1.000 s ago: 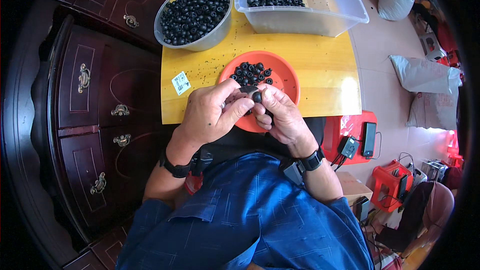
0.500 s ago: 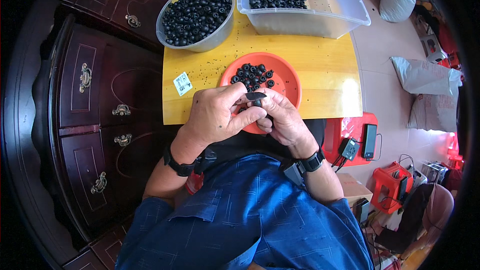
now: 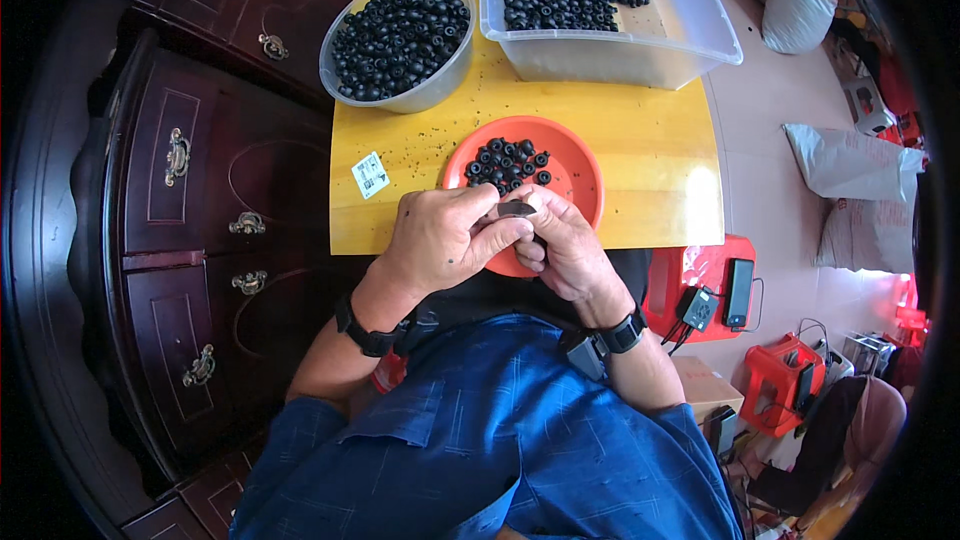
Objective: Sorting and inspecting black berries or small fruits at a table.
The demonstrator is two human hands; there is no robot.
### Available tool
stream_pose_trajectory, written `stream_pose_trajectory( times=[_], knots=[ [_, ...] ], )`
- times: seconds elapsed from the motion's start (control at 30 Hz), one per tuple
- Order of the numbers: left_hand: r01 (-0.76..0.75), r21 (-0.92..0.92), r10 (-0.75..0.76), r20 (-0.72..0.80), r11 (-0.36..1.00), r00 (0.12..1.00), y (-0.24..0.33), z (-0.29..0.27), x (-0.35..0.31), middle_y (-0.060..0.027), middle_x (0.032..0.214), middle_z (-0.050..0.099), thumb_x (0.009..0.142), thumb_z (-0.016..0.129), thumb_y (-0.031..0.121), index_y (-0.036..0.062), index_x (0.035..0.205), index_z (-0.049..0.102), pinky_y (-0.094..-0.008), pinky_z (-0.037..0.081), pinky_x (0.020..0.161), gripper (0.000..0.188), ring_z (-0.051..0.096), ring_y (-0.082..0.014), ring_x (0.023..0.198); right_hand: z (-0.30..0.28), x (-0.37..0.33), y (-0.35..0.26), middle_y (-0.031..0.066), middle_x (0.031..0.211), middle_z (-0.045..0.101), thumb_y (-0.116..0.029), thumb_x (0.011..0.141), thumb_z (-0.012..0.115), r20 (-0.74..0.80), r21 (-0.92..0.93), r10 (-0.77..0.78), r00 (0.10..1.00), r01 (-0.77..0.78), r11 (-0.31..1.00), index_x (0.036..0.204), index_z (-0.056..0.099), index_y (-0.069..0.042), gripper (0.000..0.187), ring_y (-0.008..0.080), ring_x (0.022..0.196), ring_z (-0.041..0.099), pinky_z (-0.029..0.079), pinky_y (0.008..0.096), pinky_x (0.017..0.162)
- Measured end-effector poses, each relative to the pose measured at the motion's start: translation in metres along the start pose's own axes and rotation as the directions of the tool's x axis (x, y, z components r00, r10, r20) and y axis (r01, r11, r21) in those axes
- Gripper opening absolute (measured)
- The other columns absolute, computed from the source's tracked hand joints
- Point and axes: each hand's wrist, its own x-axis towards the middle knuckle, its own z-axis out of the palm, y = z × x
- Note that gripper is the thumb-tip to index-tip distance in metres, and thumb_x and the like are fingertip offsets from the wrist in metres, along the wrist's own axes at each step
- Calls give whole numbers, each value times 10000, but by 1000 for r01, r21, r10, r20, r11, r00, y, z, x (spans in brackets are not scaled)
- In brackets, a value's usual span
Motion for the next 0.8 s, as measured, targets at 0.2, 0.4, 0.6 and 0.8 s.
stream_pose_trajectory(
  times=[0.2, 0.4, 0.6, 0.8],
  knots=[
    [4, -17, -4, -32, 1000, 999, 4, -7, 7, -76, 622, 616, 858, 821, 339, 54, 805, 609, -321, 445, 487, 359, 601, -213, 507, 4, 0, -7, -68, 763, 519, -302, 1072, 546, -1, 33, 56, 998, -56, 998, 1132, 602, -92, 225, 16, 579, 397, 338, 173, 493],
    [-10, 9, 10, -9, 1000, 1000, -2, -4, 4, -81, 659, 644, 873, 797, 385, 59, 827, 610, -314, 466, 490, 378, 649, -211, 540, 0, 2, -4, -67, 753, 511, -286, 1072, 547, 11, 24, 33, 999, -33, 999, 1098, 601, -94, 201, 11, 570, 385, 329, 173, 486],
    [-25, 1, 25, -14, 1000, 1000, -1, -5, 8, -84, 664, 643, 885, 782, 395, 61, 829, 609, -318, 471, 496, 380, 656, -216, 547, -1, 4, -6, -69, 727, 493, -289, 1077, 535, 35, 11, 32, 999, -32, 999, 1094, 602, -98, 204, 16, 563, 381, 317, 174, 484],
    [24, 10, -24, -1, 1000, 1000, -1, -6, 10, -89, 680, 670, 873, 780, 389, 77, 793, 600, -376, 510, 525, 369, 682, -276, 597, -1, 6, -8, -72, 734, 497, -282, 1079, 530, 26, 18, 40, 999, -40, 999, 1100, 604, -95, 202, 17, 575, 394, 326, 171, 491]
  ],
)
